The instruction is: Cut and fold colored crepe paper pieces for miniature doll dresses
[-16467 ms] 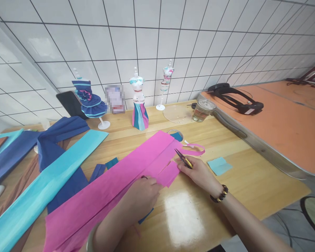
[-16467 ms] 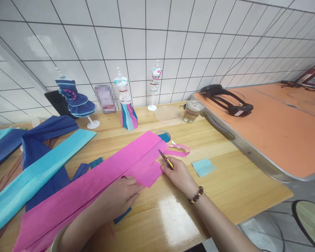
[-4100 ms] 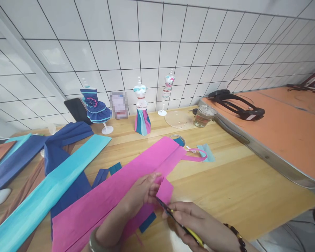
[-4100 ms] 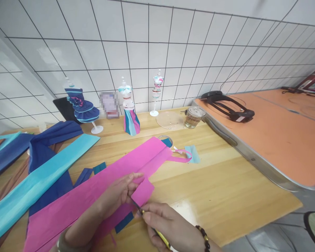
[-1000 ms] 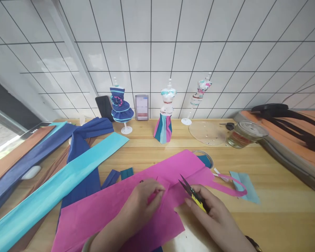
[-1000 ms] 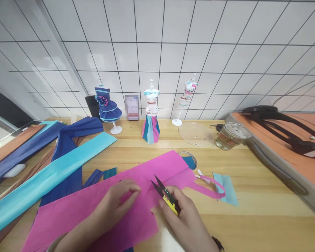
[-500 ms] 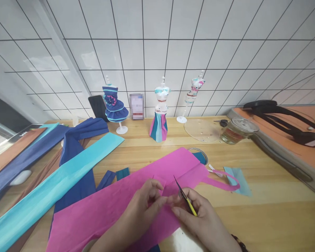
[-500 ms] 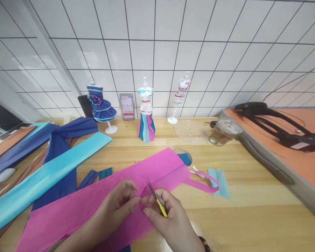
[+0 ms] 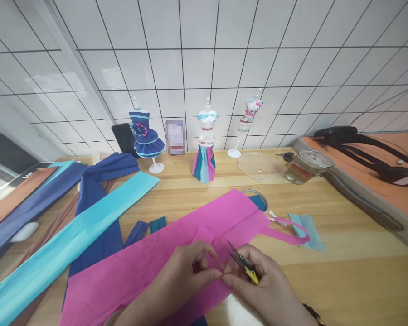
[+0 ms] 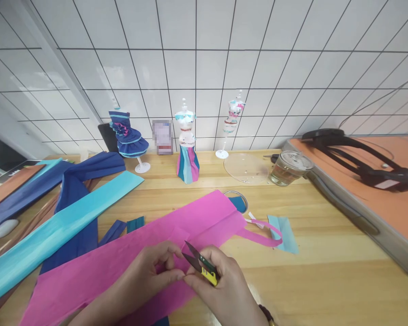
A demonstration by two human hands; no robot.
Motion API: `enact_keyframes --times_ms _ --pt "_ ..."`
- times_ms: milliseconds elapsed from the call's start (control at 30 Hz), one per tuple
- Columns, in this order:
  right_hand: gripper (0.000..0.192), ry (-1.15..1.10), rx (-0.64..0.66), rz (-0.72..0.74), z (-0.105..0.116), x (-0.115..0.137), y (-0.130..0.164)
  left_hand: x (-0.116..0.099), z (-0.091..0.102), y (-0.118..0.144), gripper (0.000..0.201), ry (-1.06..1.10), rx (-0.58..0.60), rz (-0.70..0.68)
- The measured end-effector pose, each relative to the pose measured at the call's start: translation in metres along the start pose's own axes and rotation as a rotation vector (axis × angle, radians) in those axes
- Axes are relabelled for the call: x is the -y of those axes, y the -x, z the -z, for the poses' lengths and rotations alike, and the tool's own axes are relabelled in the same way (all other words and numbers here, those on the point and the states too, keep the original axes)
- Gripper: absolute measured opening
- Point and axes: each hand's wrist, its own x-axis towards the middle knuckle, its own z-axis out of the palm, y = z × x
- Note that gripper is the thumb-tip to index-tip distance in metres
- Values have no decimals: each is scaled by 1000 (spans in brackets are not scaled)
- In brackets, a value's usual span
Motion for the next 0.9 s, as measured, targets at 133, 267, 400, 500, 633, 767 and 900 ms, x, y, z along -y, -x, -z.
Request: enact_keyframes --times_ms 133,267,400,500,633,767,900 --pt "20 -168 18 -45 4 1 -2 1 7 -2 9 23 -19 -2" --pt "25 -302 98 -125 9 0 -5 8 14 -7 18 -94 -239 -13" --pt "22 -213 157 -62 7 -4 -4 20 17 -12 19 -412 -433 -93" --pt "21 -131 198 -57 6 -4 -3 25 15 -13 16 -543 -401 -101" --pt "13 -80 200 -11 9 0 -7 24 10 -14 8 -558 -355 -89" --pt "27 62 4 -31 11 -1 -13 19 8 -13 8 -479 -320 -127" --pt "18 35 17 22 11 -3 -15 14 7 -11 11 -374 -302 -140"
